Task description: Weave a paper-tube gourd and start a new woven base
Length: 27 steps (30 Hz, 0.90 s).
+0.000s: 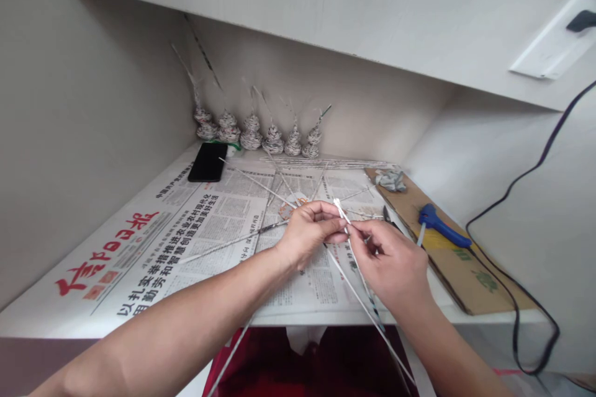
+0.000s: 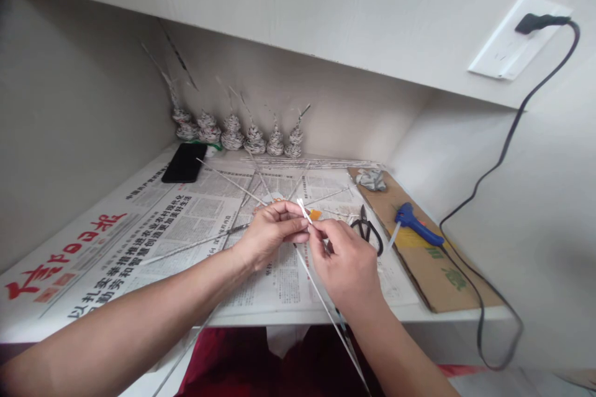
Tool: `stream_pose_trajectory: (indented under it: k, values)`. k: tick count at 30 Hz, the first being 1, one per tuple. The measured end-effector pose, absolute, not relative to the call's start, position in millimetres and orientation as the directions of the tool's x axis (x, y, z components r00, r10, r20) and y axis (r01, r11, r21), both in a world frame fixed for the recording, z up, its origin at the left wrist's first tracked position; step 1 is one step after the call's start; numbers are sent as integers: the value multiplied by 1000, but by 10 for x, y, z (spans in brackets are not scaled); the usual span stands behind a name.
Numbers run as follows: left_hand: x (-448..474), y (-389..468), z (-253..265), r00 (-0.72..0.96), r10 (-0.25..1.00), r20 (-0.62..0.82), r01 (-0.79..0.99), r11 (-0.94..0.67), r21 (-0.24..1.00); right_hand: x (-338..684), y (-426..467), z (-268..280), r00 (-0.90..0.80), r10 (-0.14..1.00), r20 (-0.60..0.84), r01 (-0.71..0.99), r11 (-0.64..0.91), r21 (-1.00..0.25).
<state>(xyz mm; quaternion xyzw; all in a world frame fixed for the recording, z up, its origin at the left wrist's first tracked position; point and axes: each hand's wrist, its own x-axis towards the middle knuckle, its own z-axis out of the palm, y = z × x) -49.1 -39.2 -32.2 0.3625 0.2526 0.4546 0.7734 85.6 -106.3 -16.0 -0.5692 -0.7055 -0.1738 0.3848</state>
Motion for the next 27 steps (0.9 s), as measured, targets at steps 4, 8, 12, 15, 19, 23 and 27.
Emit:
stream_pose_trajectory:
  k: [4,8,12,15,19,23,27]
  values:
    - [-489,-395,-318,463,884,-66,-525,333,783,843,-1068,-158,-32,658,752,929,298,-221]
    - [-487,-394,-316,466,883,-64,-525,334,783,831,-1077,-148,16,681,732,917,282,-282]
    - [-490,-394,-319,471,879,-72,-520,343,782,827,-1080,-145,71,716,694,890,268,-368]
    - [-491,-398,-320,471,879,-70,-521,342,782,829,-1079,-151,101,739,666,869,261,-421]
    - [-492,-405,-310,468,881,-70,-524,341,781,830,-1076,-169,159,777,610,836,223,-501]
    - [-497,-410,-295,463,883,-73,-525,340,780,835,-1070,-192,206,824,527,781,187,-597]
    - [-499,-410,-289,462,884,-69,-522,334,784,841,-1066,-197,214,857,469,745,168,-646]
